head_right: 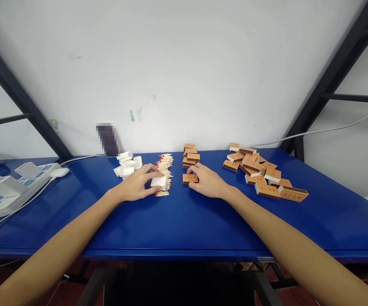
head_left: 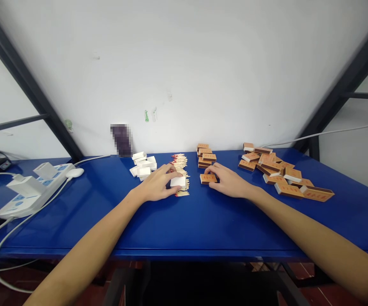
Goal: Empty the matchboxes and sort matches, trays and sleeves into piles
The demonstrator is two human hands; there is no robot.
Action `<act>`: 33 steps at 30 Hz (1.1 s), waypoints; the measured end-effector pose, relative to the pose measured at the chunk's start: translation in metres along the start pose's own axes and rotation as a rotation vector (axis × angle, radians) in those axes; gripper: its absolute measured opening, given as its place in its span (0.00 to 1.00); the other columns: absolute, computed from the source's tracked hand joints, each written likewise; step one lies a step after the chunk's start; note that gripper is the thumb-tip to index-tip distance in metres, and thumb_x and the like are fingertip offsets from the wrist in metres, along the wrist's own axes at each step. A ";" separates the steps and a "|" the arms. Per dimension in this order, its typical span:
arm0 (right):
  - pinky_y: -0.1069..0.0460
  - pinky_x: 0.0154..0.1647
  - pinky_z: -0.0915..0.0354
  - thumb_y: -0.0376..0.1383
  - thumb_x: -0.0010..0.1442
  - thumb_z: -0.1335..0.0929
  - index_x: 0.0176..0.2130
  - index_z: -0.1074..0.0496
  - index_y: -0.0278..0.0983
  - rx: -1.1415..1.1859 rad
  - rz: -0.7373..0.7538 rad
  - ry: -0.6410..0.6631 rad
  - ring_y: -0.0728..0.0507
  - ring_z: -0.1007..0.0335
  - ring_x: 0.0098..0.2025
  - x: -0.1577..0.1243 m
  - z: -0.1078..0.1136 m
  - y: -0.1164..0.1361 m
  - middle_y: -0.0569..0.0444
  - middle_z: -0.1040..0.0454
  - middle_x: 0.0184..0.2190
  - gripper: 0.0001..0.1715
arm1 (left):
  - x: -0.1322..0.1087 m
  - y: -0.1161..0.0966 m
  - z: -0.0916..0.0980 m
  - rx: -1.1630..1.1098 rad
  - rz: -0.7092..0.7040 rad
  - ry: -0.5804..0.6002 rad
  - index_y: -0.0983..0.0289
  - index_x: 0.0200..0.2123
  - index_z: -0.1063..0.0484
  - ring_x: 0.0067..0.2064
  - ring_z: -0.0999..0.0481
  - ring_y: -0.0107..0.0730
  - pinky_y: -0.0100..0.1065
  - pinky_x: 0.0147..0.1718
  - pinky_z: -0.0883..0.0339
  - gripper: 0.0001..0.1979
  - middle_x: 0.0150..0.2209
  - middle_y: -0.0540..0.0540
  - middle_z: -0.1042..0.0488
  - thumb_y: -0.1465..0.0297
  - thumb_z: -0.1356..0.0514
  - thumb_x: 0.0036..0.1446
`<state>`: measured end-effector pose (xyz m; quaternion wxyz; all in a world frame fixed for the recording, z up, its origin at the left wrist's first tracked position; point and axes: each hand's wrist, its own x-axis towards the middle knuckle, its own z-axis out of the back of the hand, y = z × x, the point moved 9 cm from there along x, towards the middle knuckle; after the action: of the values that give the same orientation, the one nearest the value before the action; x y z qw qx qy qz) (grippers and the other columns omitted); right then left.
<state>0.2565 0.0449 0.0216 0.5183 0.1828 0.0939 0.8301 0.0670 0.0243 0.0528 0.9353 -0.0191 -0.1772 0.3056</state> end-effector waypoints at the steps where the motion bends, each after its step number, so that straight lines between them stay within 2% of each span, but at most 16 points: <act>1: 0.44 0.45 0.37 0.38 0.58 0.35 0.47 0.32 0.39 0.002 0.004 0.004 0.38 0.32 0.44 0.000 0.000 0.000 0.48 0.32 0.42 0.17 | 0.000 0.000 0.000 0.002 -0.007 -0.002 0.63 0.55 0.29 0.53 0.30 0.47 0.49 0.53 0.33 0.20 0.52 0.62 0.33 0.59 0.42 0.64; 8: 0.44 0.48 0.37 0.38 0.58 0.36 0.47 0.32 0.39 -0.008 0.015 0.014 0.38 0.32 0.46 0.000 -0.002 0.000 0.48 0.32 0.43 0.17 | 0.001 -0.001 0.000 -0.009 -0.025 -0.026 0.62 0.55 0.30 0.55 0.32 0.47 0.49 0.54 0.34 0.19 0.53 0.62 0.33 0.62 0.43 0.64; 19: 0.44 0.46 0.34 0.40 0.59 0.35 0.50 0.31 0.40 -0.029 -0.003 -0.008 0.38 0.31 0.47 0.000 -0.001 -0.001 0.48 0.32 0.46 0.19 | 0.002 0.003 0.003 -0.063 0.027 -0.075 0.62 0.56 0.31 0.54 0.30 0.45 0.46 0.54 0.33 0.20 0.53 0.61 0.33 0.61 0.43 0.65; 23: 0.43 0.48 0.33 0.40 0.60 0.34 0.53 0.30 0.39 -0.058 0.005 -0.060 0.37 0.30 0.49 0.001 0.001 -0.001 0.46 0.32 0.47 0.22 | 0.001 0.008 0.010 -0.087 0.041 -0.157 0.62 0.57 0.32 0.52 0.30 0.43 0.44 0.52 0.33 0.20 0.50 0.60 0.31 0.62 0.45 0.66; 26: 0.42 0.48 0.32 0.41 0.61 0.34 0.55 0.31 0.39 -0.054 0.025 -0.102 0.37 0.31 0.50 0.002 0.002 -0.002 0.47 0.31 0.48 0.23 | -0.001 0.020 0.022 -0.038 0.086 -0.276 0.63 0.56 0.32 0.50 0.30 0.42 0.42 0.50 0.34 0.19 0.47 0.59 0.30 0.62 0.45 0.66; 29: 0.40 0.50 0.33 0.41 0.62 0.34 0.52 0.30 0.40 -0.089 0.063 -0.156 0.36 0.32 0.51 0.004 0.003 -0.003 0.46 0.31 0.48 0.20 | -0.007 0.037 0.036 0.123 0.187 -0.386 0.64 0.54 0.30 0.49 0.30 0.44 0.44 0.51 0.35 0.19 0.46 0.60 0.29 0.62 0.45 0.64; 33: 0.40 0.49 0.32 0.41 0.63 0.34 0.49 0.28 0.40 -0.198 0.083 -0.220 0.35 0.33 0.49 0.007 0.007 -0.004 0.44 0.31 0.48 0.16 | -0.016 0.062 0.046 0.392 0.338 -0.399 0.64 0.52 0.27 0.52 0.33 0.50 0.48 0.52 0.39 0.18 0.50 0.63 0.30 0.62 0.43 0.62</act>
<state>0.2598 0.0523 0.0276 0.5063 0.2245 -0.0533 0.8309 0.0047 0.0620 0.0817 0.8041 0.1925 -0.2890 0.4825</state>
